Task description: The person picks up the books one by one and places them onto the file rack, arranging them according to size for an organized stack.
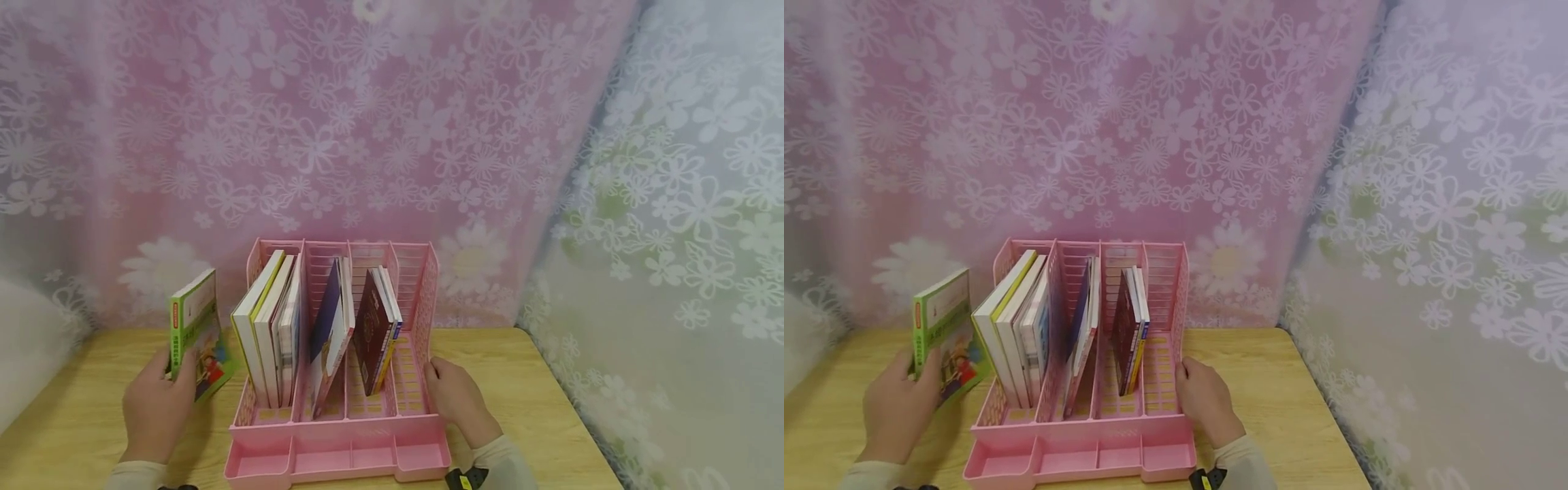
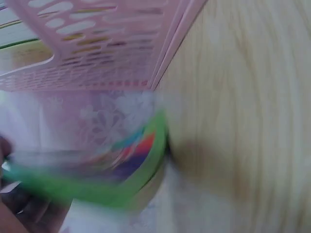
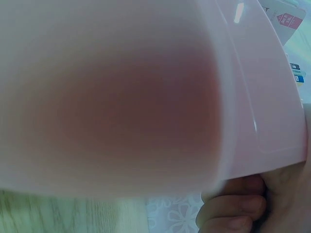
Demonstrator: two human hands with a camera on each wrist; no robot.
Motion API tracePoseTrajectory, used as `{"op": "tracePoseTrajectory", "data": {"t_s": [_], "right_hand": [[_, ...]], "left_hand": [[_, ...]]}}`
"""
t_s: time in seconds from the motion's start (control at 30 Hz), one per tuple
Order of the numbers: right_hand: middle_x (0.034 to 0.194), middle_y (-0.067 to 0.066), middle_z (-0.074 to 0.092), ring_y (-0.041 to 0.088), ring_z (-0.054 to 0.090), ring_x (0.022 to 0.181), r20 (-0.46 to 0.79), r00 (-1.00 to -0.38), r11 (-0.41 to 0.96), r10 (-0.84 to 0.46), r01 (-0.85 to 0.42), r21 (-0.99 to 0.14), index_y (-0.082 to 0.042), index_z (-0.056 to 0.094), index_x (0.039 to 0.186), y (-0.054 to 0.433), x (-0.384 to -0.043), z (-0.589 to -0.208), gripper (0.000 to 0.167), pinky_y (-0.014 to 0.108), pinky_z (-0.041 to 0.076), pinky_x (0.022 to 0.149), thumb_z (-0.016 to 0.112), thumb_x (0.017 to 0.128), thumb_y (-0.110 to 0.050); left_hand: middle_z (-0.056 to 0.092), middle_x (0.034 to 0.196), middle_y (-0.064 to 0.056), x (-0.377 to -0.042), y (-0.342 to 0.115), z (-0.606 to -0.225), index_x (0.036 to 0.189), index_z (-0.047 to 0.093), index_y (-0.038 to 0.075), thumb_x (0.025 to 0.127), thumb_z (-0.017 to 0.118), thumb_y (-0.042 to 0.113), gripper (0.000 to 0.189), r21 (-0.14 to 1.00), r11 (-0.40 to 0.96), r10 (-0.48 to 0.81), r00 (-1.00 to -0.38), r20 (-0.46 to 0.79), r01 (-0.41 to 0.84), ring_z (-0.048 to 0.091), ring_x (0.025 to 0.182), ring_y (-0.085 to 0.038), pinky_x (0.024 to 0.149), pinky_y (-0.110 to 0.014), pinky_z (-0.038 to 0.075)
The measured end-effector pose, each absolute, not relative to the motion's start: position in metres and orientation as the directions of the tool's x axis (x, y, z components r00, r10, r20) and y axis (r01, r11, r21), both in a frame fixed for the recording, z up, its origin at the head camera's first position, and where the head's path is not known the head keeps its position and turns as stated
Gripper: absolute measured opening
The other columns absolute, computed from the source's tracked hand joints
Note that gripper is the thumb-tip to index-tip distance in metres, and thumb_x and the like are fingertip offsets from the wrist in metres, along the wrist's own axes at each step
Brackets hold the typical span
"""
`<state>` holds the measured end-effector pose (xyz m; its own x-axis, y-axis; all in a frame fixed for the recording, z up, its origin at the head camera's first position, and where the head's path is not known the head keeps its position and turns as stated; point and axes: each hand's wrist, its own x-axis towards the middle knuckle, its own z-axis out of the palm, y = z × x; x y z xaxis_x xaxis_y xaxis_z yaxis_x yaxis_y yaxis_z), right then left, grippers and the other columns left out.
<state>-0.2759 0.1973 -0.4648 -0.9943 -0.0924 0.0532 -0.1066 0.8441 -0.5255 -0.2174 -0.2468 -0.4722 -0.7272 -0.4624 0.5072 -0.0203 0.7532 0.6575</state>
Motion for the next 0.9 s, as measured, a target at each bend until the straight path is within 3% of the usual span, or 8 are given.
{"op": "tracePoseTrajectory", "data": {"t_s": [0.2, 0.3, 0.47, 0.6, 0.73, 0.83, 0.9], "right_hand": [[0.068, 0.002, 0.051, 0.017, 0.049, 0.066, 0.052, -0.995, 0.849, -0.088, -0.102, -0.519, -0.013, 0.066, 0.096, 0.197, -0.276, -0.465, 0.035, 0.036, 0.041, 0.063, 0.041, 0.112, -0.031], [0.068, 0.001, 0.05, 0.017, 0.049, 0.066, 0.055, -0.994, 0.848, -0.091, -0.106, -0.519, -0.012, 0.067, 0.097, 0.197, -0.277, -0.466, 0.035, 0.036, 0.041, 0.063, 0.041, 0.112, -0.031], [0.068, 0.001, 0.049, 0.017, 0.049, 0.065, 0.051, -0.994, 0.847, -0.099, -0.111, -0.519, -0.012, 0.065, 0.095, 0.197, -0.276, -0.468, 0.035, 0.036, 0.041, 0.063, 0.04, 0.112, -0.031], [0.07, 0.001, 0.053, 0.017, 0.051, 0.068, 0.053, -0.994, 0.853, -0.098, -0.111, -0.51, -0.012, 0.067, 0.099, 0.198, -0.276, -0.467, 0.035, 0.038, 0.043, 0.065, 0.041, 0.112, -0.031], [0.069, 0.001, 0.051, 0.016, 0.05, 0.066, 0.05, -0.994, 0.846, -0.098, -0.11, -0.522, -0.011, 0.067, 0.1, 0.197, -0.275, -0.467, 0.036, 0.037, 0.042, 0.063, 0.04, 0.112, -0.031], [0.068, 0.001, 0.048, 0.016, 0.048, 0.064, 0.051, -0.993, 0.843, -0.102, -0.114, -0.525, -0.012, 0.065, 0.097, 0.197, -0.276, -0.467, 0.036, 0.035, 0.04, 0.061, 0.039, 0.112, -0.032], [0.067, 0.001, 0.047, 0.016, 0.048, 0.064, 0.053, -0.993, 0.845, -0.102, -0.114, -0.523, -0.012, 0.065, 0.097, 0.197, -0.276, -0.467, 0.036, 0.035, 0.04, 0.061, 0.039, 0.112, -0.032]], "left_hand": [[0.072, 0.087, -0.02, -0.207, -0.261, -0.465, 0.102, 0.067, -0.002, 0.097, 0.063, 0.033, 0.036, 0.615, 0.773, -0.424, -0.848, 0.317, -0.157, 0.062, 0.066, -0.027, 0.051, -0.035, 0.04], [0.073, 0.092, -0.023, -0.206, -0.264, -0.46, 0.108, 0.067, -0.006, 0.096, 0.065, 0.036, 0.044, 0.604, 0.782, -0.365, -0.898, 0.245, -0.154, 0.064, 0.069, -0.025, 0.053, -0.035, 0.043], [0.072, 0.102, -0.031, -0.206, -0.264, -0.448, 0.123, 0.059, -0.014, 0.096, 0.067, 0.043, 0.064, 0.574, 0.812, -0.216, -0.968, 0.125, -0.107, 0.07, 0.079, -0.033, 0.058, -0.042, 0.05], [0.073, 0.098, -0.023, -0.204, -0.255, -0.437, 0.121, 0.062, -0.012, 0.098, 0.064, 0.047, 0.064, 0.522, 0.851, -0.109, -0.992, 0.07, -0.057, 0.065, 0.074, -0.026, 0.057, -0.041, 0.048], [0.072, 0.083, -0.008, -0.203, -0.248, -0.431, 0.117, 0.067, -0.009, 0.103, 0.055, 0.048, 0.06, 0.481, 0.876, -0.056, -0.998, 0.014, -0.042, 0.055, 0.062, -0.018, 0.054, -0.038, 0.042], [0.068, 0.077, -0.004, -0.202, -0.246, -0.429, 0.126, 0.063, -0.011, 0.106, 0.049, 0.045, 0.061, 0.494, 0.868, -0.045, -0.999, -0.023, -0.051, 0.057, 0.061, -0.017, 0.055, -0.038, 0.043], [0.071, 0.083, -0.012, -0.203, -0.246, -0.429, 0.13, 0.059, -0.013, 0.107, 0.048, 0.042, 0.06, 0.5, 0.865, -0.041, -0.999, -0.01, -0.041, 0.063, 0.066, -0.02, 0.057, -0.042, 0.047]]}}
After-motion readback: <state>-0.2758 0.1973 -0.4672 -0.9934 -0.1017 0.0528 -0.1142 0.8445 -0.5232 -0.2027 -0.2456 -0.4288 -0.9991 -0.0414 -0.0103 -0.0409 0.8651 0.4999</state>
